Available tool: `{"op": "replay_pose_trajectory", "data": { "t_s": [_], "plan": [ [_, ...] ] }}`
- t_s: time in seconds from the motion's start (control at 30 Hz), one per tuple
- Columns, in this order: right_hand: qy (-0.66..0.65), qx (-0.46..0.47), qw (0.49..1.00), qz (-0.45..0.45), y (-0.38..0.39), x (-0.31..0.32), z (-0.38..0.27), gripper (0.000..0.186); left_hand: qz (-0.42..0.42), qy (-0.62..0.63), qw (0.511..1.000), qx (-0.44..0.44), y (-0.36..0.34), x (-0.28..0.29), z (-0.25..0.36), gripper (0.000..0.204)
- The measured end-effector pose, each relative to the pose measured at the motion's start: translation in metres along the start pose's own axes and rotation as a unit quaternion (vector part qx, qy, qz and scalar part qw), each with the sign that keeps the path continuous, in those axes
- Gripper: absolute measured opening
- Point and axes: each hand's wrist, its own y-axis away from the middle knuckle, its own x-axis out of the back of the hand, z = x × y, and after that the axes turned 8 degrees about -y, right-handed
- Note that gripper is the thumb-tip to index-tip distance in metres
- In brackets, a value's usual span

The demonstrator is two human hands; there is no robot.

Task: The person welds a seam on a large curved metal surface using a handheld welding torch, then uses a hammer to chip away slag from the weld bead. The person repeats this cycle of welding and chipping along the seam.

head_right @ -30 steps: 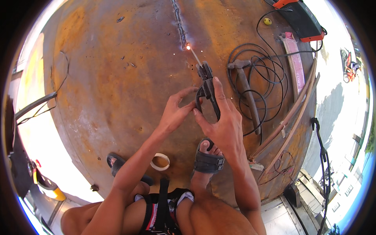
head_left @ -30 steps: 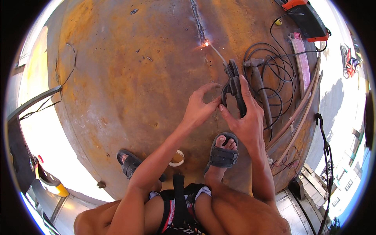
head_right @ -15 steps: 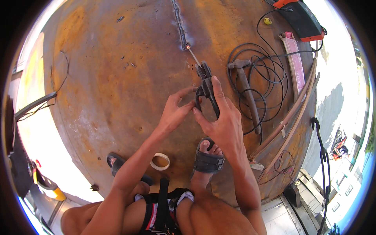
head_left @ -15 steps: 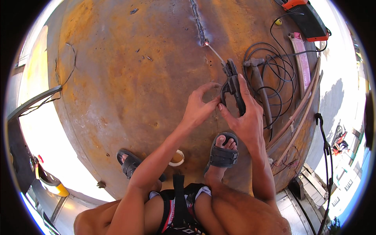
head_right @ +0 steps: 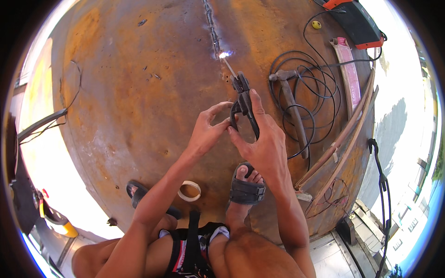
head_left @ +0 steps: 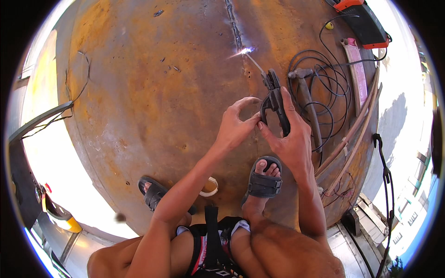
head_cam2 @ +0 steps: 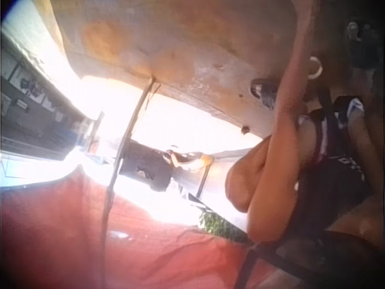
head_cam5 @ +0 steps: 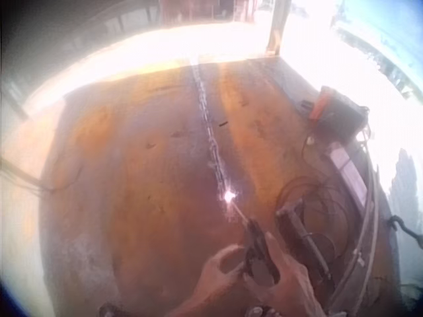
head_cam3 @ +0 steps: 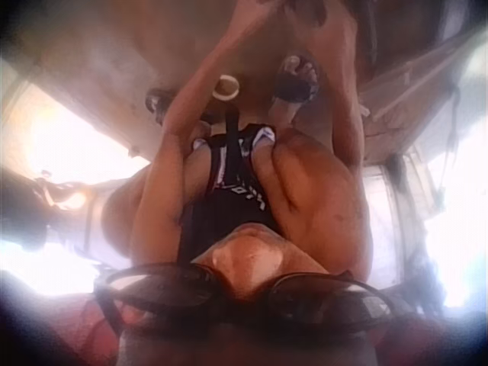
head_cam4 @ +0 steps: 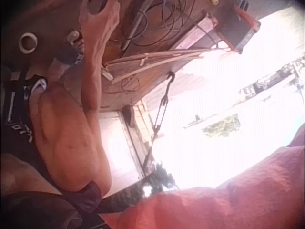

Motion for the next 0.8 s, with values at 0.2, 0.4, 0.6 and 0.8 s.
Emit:
{"op": "replay_pose_trajectory", "data": {
  "t_s": [0.2, 0.4, 0.6, 0.8],
  "plan": [
    [0.004, 0.003, 1.0, 0.0, 0.001, 0.0, 0.002, 0.095, -0.003, 0.01, 1.0, 0.0, -0.001, -0.001, -0.004, 0.053],
    [0.0, -0.007, 1.0, -0.004, 0.001, -0.001, 0.004, 0.096, -0.002, 0.001, 1.0, -0.014, 0.001, 0.002, -0.001, 0.053],
    [0.004, -0.007, 0.999, 0.031, 0.003, -0.004, 0.003, 0.1, -0.001, -0.01, 1.0, -0.004, -0.001, 0.001, 0.001, 0.052],
    [-0.001, 0.009, 0.999, 0.031, -0.007, -0.001, 0.0, 0.097, -0.016, 0.019, 0.999, 0.048, -0.004, 0.004, 0.014, 0.054]
  ]
}}
